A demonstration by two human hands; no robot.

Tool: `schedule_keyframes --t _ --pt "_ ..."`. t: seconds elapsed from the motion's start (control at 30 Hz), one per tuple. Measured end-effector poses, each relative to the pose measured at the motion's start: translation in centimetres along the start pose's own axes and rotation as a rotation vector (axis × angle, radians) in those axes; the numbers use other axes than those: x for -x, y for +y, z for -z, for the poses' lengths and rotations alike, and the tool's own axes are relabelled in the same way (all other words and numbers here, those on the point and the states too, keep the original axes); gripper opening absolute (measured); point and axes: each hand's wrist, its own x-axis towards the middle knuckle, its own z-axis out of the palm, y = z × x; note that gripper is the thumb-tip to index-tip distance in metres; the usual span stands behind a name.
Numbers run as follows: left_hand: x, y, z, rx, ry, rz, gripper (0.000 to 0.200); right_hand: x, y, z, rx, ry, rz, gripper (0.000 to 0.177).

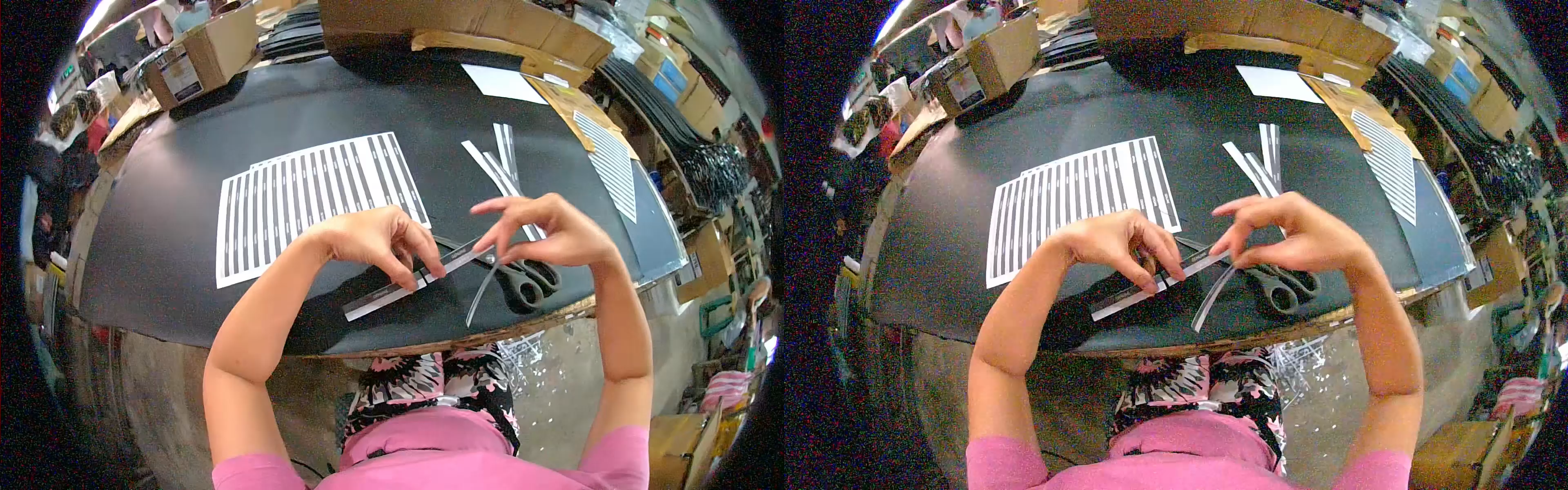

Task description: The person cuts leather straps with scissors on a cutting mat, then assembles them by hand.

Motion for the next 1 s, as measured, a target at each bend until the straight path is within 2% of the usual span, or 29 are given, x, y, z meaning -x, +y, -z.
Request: schedule_keyframes --t 0.1,0.23,0.3,0.37,0.43,0.63,0.77,0.83,0.87,0.93,1.0 --pt "0.0 0.3 -0.3 -0.016 -0.003 -0.003 0.034 -0.9 2.0 -1.1 -0.055 -0.055 0.014 0.01" --pt "-0.1 0.9 -0.5 -0.182 -0.026 -0.06 0.035 -1.1 3.8 -1.5 -0.328 -0.086 -0.134 0.013" --pt "-0.2 1.1 -0.8 -0.167 0.045 -0.034 0.032 0.0 3.6 -1.5 -0.333 -0.066 -0.176 0.012" --pt "-0.3 1.3 -1.0 -0.156 0.043 -0.017 0.032 1.1 2.8 -1.6 -0.366 0.005 -0.262 0.01" --pt "-0.3 1.6 -1.2 -0.12 0.115 -0.011 0.033 2.9 2.4 -0.7 -0.203 0.19 -0.238 0.011" --pt "-0.4 0.7 -0.4 -0.033 0.253 -0.02 0.029 12.5 4.6 5.2 -0.102 0.816 -0.473 0.01" --pt "-0.6 0.6 -0.5 -0.034 0.293 -0.004 0.025 18.2 7.5 7.3 -0.096 0.935 -0.615 0.01" --pt "-0.5 0.6 -0.5 -0.039 0.267 -0.002 0.027 19.0 7.9 7.3 0.052 0.962 -0.691 0.01" --pt "-0.5 0.6 -0.6 -0.05 0.28 0.008 0.028 19.1 8.1 7.3 0.053 0.963 -0.692 0.01" --pt "-0.5 0.7 -0.5 -0.05 0.283 0.021 0.027 17.8 7.8 6.6 0.27 1.034 -0.612 0.01" --pt "-0.3 0.7 -0.5 -0.047 0.297 0.034 0.026 15.1 7.0 5.4 0.22 0.977 -0.544 0.009"
